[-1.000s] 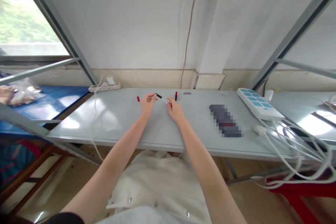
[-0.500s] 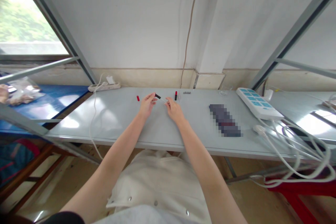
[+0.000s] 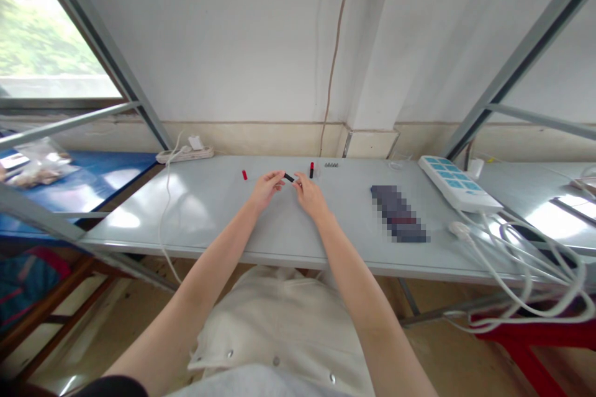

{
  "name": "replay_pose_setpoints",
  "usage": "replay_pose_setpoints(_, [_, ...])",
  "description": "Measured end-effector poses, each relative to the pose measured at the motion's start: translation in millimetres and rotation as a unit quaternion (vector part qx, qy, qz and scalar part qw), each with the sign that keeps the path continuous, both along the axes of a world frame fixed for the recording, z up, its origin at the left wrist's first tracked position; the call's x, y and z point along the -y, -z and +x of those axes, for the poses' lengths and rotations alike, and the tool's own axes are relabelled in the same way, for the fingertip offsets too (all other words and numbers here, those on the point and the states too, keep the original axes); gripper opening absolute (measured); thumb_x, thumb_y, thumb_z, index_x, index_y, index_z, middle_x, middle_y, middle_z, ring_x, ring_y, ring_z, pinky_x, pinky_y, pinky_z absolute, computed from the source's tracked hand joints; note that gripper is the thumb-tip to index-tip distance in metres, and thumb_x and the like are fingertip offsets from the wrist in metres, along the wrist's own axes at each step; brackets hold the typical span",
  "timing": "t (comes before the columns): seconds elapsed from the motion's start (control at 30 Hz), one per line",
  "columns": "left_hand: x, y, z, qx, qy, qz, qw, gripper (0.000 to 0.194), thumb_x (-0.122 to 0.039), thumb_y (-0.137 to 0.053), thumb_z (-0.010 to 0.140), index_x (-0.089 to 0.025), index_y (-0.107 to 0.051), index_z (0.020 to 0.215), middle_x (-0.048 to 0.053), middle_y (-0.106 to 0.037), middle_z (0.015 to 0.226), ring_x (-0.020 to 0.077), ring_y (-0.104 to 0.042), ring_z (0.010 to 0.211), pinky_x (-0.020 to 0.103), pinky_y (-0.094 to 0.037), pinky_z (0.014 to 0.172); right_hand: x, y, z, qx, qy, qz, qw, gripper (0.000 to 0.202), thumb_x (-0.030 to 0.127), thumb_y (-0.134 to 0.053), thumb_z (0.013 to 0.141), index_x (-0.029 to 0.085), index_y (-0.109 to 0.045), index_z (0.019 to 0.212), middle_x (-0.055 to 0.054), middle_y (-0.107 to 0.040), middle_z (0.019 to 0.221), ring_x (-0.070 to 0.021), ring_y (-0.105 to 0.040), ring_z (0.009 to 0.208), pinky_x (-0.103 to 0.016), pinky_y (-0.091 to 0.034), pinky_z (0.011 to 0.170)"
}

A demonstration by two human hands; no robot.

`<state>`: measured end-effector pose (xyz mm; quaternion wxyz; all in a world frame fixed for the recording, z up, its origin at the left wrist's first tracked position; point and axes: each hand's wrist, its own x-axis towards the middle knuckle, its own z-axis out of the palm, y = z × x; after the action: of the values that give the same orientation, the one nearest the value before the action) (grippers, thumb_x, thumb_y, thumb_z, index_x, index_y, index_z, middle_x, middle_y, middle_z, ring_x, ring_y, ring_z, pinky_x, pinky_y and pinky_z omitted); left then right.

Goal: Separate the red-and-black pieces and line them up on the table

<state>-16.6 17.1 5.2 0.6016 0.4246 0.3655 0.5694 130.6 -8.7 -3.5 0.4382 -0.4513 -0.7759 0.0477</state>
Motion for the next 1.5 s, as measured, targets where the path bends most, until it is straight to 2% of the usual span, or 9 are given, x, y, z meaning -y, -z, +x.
replay_pose_setpoints(0.23, [-1,0.4,0,-0.034,0.002,0.032,0.999,0.031,-0.039,-0.071,0.056,-0.015,-0.063,0.074,0.001,-0.059,0.069,0.0058,-0.051,0.059,0.018,-0.033,0.051,0,0.8,1,-0.011,0.000,0.009,1.000,0.029,0.030,-0.036,0.087,0.017,-0.047,0.111,-0.007,-0.063,0.082,-0.0177,-0.059,0.074,-0.030,-0.045,0.066])
replay_pose_setpoints(0.33, [-3,-8.5,-3,-0.128,-0.010,0.070,0.989,0.029,-0.039,-0.068,0.061,-0.015,-0.064,0.076,0.002,-0.060,0.067,0.0071,-0.050,0.058,0.020,-0.034,0.052,0,1.3,1,-0.019,0.002,0.012,1.000,0.029,0.031,-0.036,0.087,0.017,-0.047,0.110,-0.007,-0.063,0.081,-0.0169,-0.059,0.071,-0.029,-0.045,0.065])
replay_pose_setpoints(0.4, [-7,-21.9,-8,-0.224,-0.008,0.123,0.967,0.026,-0.037,-0.065,0.064,-0.015,-0.065,0.078,0.003,-0.062,0.069,0.0080,-0.050,0.058,0.021,-0.036,0.055,-1,2.0,1,-0.028,0.007,0.010,1.000,0.030,0.031,-0.037,0.086,0.017,-0.046,0.111,-0.007,-0.062,0.082,-0.0161,-0.057,0.067,-0.029,-0.045,0.065])
replay_pose_setpoints(0.5, [-16,-50.2,-18,-0.381,0.003,0.241,0.893,0.020,-0.033,-0.061,0.069,-0.016,-0.066,0.080,0.004,-0.065,0.078,0.0105,-0.054,0.068,0.024,-0.041,0.067,-3,4.4,2,-0.039,0.016,0.012,0.999,0.031,0.031,-0.038,0.085,0.016,-0.046,0.111,-0.008,-0.061,0.084,-0.0149,-0.054,0.062,-0.029,-0.044,0.063])
replay_pose_setpoints(0.63, [-32,-80.8,-41,-0.577,-0.003,0.310,0.756,0.016,-0.025,-0.056,0.072,-0.018,-0.066,0.083,0.005,-0.066,0.086,0.0130,-0.055,0.076,0.027,-0.041,0.075,-7,8.5,6,-0.047,0.026,0.007,0.999,0.030,0.029,-0.038,0.084,0.015,-0.048,0.108,-0.009,-0.059,0.085,-0.0141,-0.053,0.061,-0.029,-0.044,0.063])
replay_pose_setpoints(0.77, [-45,-84.4,-67,-0.727,0.014,0.267,0.633,0.018,-0.022,-0.055,0.071,-0.018,-0.067,0.085,0.006,-0.066,0.090,0.0182,-0.057,0.085,0.029,-0.041,0.076,-8,10.5,8,-0.049,0.034,0.002,0.998,0.029,0.026,-0.038,0.082,0.016,-0.049,0.106,-0.008,-0.059,0.084,-0.0139,-0.052,0.062,-0.029,-0.044,0.063])
replay_pose_setpoints(0.87, [-46,-79.6,-82,-0.777,0.030,0.231,0.585,0.021,-0.019,-0.053,0.071,-0.019,-0.067,0.087,0.006,-0.066,0.092,0.0204,-0.057,0.089,0.031,-0.041,0.077,-9,10.8,8,-0.046,0.036,0.003,0.998,0.029,0.024,-0.037,0.081,0.016,-0.050,0.106,-0.009,-0.059,0.085,-0.0142,-0.052,0.062,-0.029,-0.044,0.064])
replay_pose_setpoints(1.17, [-36,-77.9,-92,-0.811,0.047,0.198,0.548,0.022,-0.017,-0.051,0.071,-0.019,-0.065,0.088,0.005,-0.067,0.096,0.0206,-0.057,0.094,0.034,-0.036,0.084,-10,13.0,9,-0.040,0.037,0.001,0.999,0.029,0.024,-0.037,0.081,0.015,-0.051,0.104,-0.009,-0.059,0.084,-0.0144,-0.052,0.063,-0.030,-0.044,0.065])
replay_pose_setpoints(1.5, [-42,-69.1,-95,-0.792,0.030,0.219,0.570,0.020,-0.012,-0.052,0.067,-0.019,-0.066,0.079,0.007,-0.068,0.086,0.0217,-0.056,0.090,0.036,-0.030,0.085,-8,11.5,9,-0.035,0.039,-0.006,0.999,0.030,0.025,-0.036,0.081,0.015,-0.051,0.104,-0.008,-0.059,0.082,-0.0151,-0.053,0.065,-0.030,-0.044,0.066])
